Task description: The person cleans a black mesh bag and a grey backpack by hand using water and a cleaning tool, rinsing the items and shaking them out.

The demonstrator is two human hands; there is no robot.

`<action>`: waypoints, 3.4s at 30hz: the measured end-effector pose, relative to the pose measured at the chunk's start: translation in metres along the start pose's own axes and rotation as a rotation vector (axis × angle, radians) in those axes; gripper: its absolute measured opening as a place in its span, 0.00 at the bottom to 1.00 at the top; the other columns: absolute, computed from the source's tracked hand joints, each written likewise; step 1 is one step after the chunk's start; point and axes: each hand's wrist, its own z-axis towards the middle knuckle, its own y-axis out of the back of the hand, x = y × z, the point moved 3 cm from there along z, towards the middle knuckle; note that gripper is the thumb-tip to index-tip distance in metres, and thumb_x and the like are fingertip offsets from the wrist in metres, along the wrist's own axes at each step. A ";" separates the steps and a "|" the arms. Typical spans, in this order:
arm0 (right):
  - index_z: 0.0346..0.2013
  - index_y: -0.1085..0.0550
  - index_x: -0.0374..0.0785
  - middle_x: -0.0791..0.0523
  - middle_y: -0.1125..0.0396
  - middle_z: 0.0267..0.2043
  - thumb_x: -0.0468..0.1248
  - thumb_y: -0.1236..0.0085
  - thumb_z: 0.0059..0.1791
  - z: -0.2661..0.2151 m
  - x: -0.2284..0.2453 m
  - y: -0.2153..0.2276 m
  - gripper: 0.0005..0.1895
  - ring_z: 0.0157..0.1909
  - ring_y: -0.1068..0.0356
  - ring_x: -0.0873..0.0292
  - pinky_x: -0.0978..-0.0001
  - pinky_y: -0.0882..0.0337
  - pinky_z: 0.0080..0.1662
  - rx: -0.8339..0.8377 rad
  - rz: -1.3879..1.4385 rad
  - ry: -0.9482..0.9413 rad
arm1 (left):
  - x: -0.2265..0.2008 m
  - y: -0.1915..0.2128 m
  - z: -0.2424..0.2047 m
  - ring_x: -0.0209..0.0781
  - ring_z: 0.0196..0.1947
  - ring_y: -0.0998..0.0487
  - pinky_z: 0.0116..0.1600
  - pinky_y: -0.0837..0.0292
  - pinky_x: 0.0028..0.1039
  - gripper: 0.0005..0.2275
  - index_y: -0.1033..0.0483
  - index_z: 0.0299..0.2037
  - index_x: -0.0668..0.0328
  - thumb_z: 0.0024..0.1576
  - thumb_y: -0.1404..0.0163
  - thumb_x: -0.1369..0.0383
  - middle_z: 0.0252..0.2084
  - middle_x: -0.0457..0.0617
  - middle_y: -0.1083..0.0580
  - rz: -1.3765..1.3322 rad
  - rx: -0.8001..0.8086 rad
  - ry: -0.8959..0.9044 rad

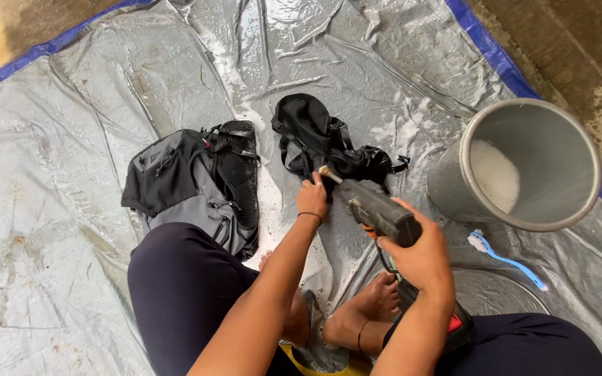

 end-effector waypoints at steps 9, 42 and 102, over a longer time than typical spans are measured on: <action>0.67 0.24 0.61 0.50 0.25 0.63 0.39 0.25 0.37 -0.002 0.006 0.002 0.42 0.66 0.28 0.43 0.46 0.29 0.64 0.026 -0.051 -0.088 | 0.111 -0.038 -0.051 0.56 0.69 0.27 0.76 0.38 0.46 0.38 0.25 0.68 0.58 0.56 0.47 0.35 0.68 0.59 0.28 -1.591 -0.500 1.013; 0.62 0.18 0.51 0.49 0.19 0.56 0.32 0.23 0.34 -0.042 0.046 0.019 0.40 0.63 0.22 0.46 0.51 0.27 0.63 0.343 -0.002 0.193 | 0.117 -0.039 -0.033 0.74 0.71 0.35 0.67 0.22 0.58 0.39 0.50 0.81 0.43 0.61 0.54 0.87 0.77 0.71 0.47 -2.394 -0.729 0.995; 0.66 0.23 0.48 0.61 0.22 0.66 0.31 0.27 0.39 -0.056 0.050 0.058 0.39 0.69 0.27 0.67 0.72 0.34 0.68 0.241 -0.009 0.197 | 0.055 0.170 -0.011 0.25 0.20 0.54 0.24 0.67 0.32 0.21 0.48 0.24 0.47 0.55 0.47 0.81 0.19 0.34 0.48 -2.010 -1.103 0.084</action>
